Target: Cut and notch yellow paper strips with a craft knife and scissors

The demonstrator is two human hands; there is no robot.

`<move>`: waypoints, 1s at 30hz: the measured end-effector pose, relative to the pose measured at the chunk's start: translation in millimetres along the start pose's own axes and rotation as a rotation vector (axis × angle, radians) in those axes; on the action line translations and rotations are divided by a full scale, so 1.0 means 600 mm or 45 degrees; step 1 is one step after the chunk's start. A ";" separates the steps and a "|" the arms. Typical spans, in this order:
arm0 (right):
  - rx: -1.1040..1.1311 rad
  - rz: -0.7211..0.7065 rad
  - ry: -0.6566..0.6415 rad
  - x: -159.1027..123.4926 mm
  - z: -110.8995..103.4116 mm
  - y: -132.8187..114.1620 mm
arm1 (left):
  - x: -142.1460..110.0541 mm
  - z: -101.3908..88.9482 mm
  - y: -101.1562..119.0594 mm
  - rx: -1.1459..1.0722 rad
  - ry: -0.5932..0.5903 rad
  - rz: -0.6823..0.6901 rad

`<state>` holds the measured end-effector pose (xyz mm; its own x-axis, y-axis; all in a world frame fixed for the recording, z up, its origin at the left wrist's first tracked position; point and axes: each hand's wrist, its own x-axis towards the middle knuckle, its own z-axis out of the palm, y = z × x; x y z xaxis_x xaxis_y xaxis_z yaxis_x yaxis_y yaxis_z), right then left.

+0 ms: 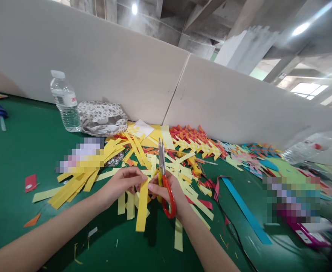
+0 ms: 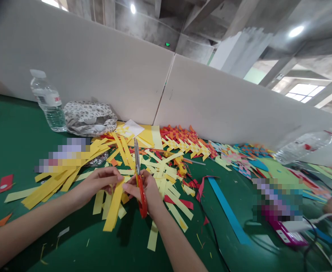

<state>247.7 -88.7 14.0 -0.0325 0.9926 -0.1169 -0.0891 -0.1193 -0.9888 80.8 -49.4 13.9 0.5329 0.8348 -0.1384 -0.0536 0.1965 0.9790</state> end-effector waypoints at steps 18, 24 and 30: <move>0.033 -0.086 0.110 -0.001 -0.002 -0.004 | 0.004 0.004 -0.006 0.060 -0.094 -0.174; 0.074 -0.158 0.284 -0.001 -0.007 -0.014 | 0.002 0.005 -0.008 0.119 -0.126 -0.210; 0.063 -0.147 0.272 -0.001 -0.008 -0.013 | 0.004 0.004 -0.010 0.092 -0.126 -0.175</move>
<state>253.1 -88.2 21.2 0.1912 0.9812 -0.0251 -0.1290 -0.0002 -0.9916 84.3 -49.7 8.0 0.6116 0.7472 -0.2600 0.0843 0.2652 0.9605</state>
